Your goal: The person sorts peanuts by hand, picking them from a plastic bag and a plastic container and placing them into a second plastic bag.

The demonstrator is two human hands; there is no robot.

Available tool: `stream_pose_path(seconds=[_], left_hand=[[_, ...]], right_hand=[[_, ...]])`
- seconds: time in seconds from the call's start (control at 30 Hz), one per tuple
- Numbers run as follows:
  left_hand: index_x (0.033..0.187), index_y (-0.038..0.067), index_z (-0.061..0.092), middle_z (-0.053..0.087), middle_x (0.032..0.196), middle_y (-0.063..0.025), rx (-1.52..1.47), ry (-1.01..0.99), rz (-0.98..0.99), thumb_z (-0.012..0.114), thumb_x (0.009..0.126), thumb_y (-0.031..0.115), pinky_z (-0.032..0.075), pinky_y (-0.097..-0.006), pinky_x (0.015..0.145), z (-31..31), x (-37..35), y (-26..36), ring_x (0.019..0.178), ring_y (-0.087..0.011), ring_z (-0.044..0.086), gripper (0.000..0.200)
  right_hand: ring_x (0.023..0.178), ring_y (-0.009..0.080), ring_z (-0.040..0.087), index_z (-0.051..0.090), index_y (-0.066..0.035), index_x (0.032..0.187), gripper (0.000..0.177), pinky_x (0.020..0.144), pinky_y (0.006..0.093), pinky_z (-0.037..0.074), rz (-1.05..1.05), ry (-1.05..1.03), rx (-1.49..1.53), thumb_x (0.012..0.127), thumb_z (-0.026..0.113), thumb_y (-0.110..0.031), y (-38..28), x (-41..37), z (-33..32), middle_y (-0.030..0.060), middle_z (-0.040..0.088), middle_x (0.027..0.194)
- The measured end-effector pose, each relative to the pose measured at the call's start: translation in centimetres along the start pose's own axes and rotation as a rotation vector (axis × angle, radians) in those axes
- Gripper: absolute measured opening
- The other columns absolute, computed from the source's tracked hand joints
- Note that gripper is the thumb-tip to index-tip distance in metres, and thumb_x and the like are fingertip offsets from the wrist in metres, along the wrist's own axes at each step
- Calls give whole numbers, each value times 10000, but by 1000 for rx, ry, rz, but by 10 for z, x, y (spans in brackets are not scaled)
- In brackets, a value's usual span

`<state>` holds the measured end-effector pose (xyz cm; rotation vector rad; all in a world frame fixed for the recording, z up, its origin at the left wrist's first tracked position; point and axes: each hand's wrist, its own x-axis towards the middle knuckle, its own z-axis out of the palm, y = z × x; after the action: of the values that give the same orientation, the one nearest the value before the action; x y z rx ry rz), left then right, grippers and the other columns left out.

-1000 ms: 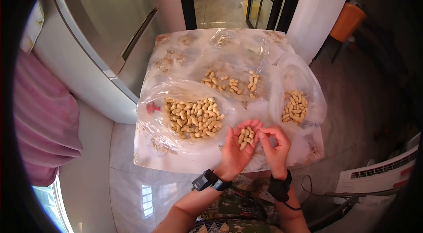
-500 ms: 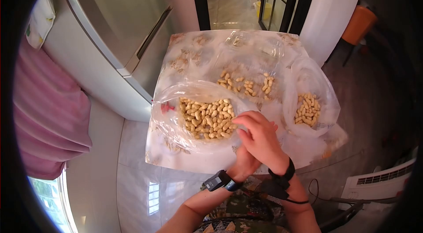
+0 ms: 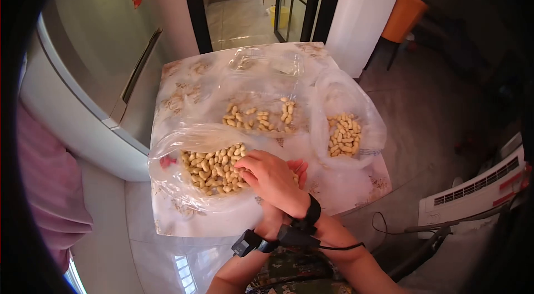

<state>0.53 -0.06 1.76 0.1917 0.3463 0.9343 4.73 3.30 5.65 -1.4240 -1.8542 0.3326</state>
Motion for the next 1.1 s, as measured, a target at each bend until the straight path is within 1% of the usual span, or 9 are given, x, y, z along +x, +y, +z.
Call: stream_pose_path(seconds=[0.1, 0.17, 0.23, 0.4, 0.47, 0.53, 0.8, 0.9, 1.1], left_hand=[[1319, 41, 464, 521, 1312, -158, 2, -3, 67, 372, 1008, 451, 392, -397, 1054, -11, -4, -4, 1269, -302, 467, 524], [1331, 17, 447, 495, 1346, -179, -56, -85, 36, 356, 1026, 405, 356, -408, 1096, -17, -6, -1, 1300, -327, 436, 503], [1327, 4, 447, 487, 1357, -185, -72, -107, 47, 367, 1021, 408, 348, -410, 1106, -17, -3, -1, 1309, -328, 427, 513], [1309, -27, 454, 472, 1376, -200, -77, -126, 40, 394, 1009, 419, 339, -411, 1120, -16, -1, -2, 1326, -331, 412, 541], [1310, -27, 453, 469, 1377, -202, -85, -137, 42, 397, 1008, 419, 335, -411, 1123, -16, 0, -2, 1328, -332, 408, 541], [1310, -27, 453, 466, 1379, -203, -96, -139, 57, 401, 1007, 418, 332, -412, 1125, -16, 0, -1, 1331, -332, 404, 541], [1342, 3, 443, 427, 1427, -181, -75, -187, 61, 397, 997, 461, 296, -433, 1136, -18, -1, 0, 1362, -326, 357, 576], [1364, 20, 427, 410, 1444, -171, -54, -192, 65, 380, 996, 482, 283, -438, 1136, -19, -1, -1, 1371, -314, 345, 592], [1383, 39, 414, 382, 1469, -165, -7, -186, 74, 345, 1002, 495, 295, -449, 1121, -17, -2, 0, 1385, -300, 326, 598]], right_hand=[[785, 255, 637, 679, -65, 976, 184, 689, 330, 501, 18, 233, 150, 793, 692, -52, -18, -12, -38, 86, 640, 872], [760, 277, 626, 666, -61, 966, 195, 673, 361, 497, 107, 341, 204, 773, 686, -39, -14, -27, -66, 101, 641, 891], [760, 207, 647, 663, -28, 980, 206, 658, 307, 505, 38, 463, -15, 779, 688, 8, 5, -38, -96, 99, 650, 879], [753, 182, 620, 667, 6, 977, 201, 717, 287, 490, 287, 571, -86, 777, 682, 23, 45, -58, -134, 77, 649, 869], [775, 183, 616, 670, -2, 979, 200, 723, 273, 487, 214, 566, -238, 781, 665, 30, 57, -62, -135, 73, 643, 870], [853, 272, 640, 662, -23, 965, 212, 749, 326, 501, 211, 647, -194, 762, 671, 38, 51, -64, -130, 105, 645, 889], [828, 223, 634, 673, -44, 955, 202, 693, 311, 512, 76, 363, 119, 761, 715, -3, 25, -81, -62, 93, 644, 906], [825, 221, 624, 650, -59, 1054, 329, 691, 303, 515, 71, 237, 187, 742, 753, -47, 26, -84, -54, 91, 613, 995], [771, 165, 597, 642, -54, 1073, 347, 665, 276, 498, 154, 213, 264, 741, 723, 6, 34, -89, -49, 74, 583, 1007]])
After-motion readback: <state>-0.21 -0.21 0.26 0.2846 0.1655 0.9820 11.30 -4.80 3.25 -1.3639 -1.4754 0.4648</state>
